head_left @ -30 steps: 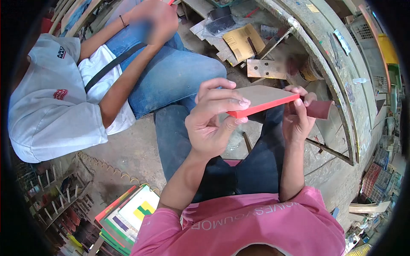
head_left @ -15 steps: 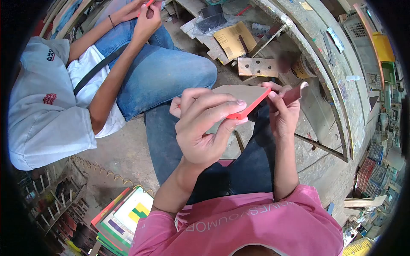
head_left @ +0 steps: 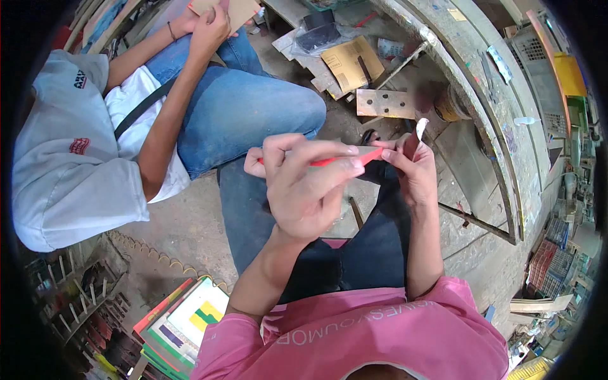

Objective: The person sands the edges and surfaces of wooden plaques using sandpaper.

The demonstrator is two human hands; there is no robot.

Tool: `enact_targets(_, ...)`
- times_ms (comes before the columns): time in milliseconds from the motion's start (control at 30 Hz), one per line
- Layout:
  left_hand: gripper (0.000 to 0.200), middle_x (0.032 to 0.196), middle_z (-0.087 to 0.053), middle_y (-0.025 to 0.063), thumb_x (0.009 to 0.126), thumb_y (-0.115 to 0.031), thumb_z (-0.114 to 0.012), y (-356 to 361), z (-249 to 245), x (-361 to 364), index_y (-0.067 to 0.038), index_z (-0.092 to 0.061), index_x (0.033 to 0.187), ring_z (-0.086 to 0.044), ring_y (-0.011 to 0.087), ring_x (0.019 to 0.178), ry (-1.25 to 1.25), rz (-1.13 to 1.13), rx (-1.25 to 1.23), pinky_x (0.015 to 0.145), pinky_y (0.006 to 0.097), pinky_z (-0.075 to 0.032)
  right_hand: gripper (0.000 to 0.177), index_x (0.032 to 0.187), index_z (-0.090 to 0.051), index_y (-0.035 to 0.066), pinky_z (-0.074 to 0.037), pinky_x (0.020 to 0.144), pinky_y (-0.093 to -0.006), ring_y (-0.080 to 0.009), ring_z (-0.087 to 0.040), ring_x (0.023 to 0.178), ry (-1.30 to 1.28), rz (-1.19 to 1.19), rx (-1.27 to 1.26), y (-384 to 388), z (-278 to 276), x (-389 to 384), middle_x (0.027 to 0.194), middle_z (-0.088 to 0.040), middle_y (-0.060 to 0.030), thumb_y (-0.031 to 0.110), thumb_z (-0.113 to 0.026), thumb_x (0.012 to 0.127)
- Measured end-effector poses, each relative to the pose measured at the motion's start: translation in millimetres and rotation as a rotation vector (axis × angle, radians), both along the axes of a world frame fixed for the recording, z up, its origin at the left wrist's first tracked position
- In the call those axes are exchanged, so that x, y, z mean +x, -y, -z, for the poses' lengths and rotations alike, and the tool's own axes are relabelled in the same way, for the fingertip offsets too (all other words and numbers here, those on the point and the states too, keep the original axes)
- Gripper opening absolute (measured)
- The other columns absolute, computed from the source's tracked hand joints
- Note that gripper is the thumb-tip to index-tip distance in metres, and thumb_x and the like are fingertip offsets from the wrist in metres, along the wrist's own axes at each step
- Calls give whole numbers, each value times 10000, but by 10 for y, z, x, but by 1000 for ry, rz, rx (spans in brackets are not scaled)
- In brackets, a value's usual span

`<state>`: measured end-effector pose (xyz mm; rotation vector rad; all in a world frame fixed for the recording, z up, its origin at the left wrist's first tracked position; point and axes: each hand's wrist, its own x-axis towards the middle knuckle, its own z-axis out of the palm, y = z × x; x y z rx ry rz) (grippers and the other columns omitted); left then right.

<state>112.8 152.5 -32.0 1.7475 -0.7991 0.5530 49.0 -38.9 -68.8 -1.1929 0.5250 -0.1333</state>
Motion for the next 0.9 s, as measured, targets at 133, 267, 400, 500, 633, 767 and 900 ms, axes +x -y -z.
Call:
enact_targets(133,255,906,-660,68,793,43,-659,-56,116,176,-90,-558,985,-557,195,820,27,-43,-6,792,315,-393,290,695,-487,72,-499,769,-333,-234,-660,871,49,-53,35,78,-27,-50,723,-596,-57,-111,-712,691)
enact_targets(267,163,942,-632,48,865,-5,-641,41,203,284,-64,-564,996,-582,150,886,-561,132,-618,813,266,-446,194,814,-525,59,-478,724,-313,-205,-624,748,239,-105,181,123,-47,-90,734,-611,-84,37,-711,761)
enact_targets(400,146,951,-623,5,888,-38,-644,124,144,429,-56,-573,1014,-578,80,886,-822,271,-908,799,225,-459,170,802,-485,97,-448,658,-327,-141,-485,585,300,-128,296,331,83,-44,657,-512,-30,162,-626,872)
enact_targets(500,151,962,-628,9,887,-38,-643,204,17,565,-67,-578,1020,-589,82,892,-939,359,-998,808,232,-470,207,780,-460,102,-481,699,-353,-139,-499,643,325,27,274,382,191,-19,705,-498,-19,160,-634,875)
enact_targets(633,191,1006,-627,41,923,-77,-598,437,-92,747,-66,-539,1105,-606,118,941,-911,433,-1017,841,284,-499,329,897,-478,77,-488,927,-470,-298,-557,1157,550,-43,374,145,44,-17,1195,-579,-178,-14,-743,724)
enact_targets(767,197,1004,-641,12,926,-127,-605,672,-240,815,-64,-623,1111,-589,82,901,-958,379,-794,807,222,-462,281,834,-448,65,-608,734,-462,-216,-653,805,513,224,223,-98,-50,17,878,-579,-68,-133,-639,783)
enact_targets(900,215,961,-665,-11,937,-185,-578,715,-303,908,-68,-682,1084,-593,61,844,-987,342,-437,747,235,-465,247,831,-455,81,-618,625,-397,-195,-653,706,451,333,203,114,-62,-48,813,-589,-56,-86,-636,813)
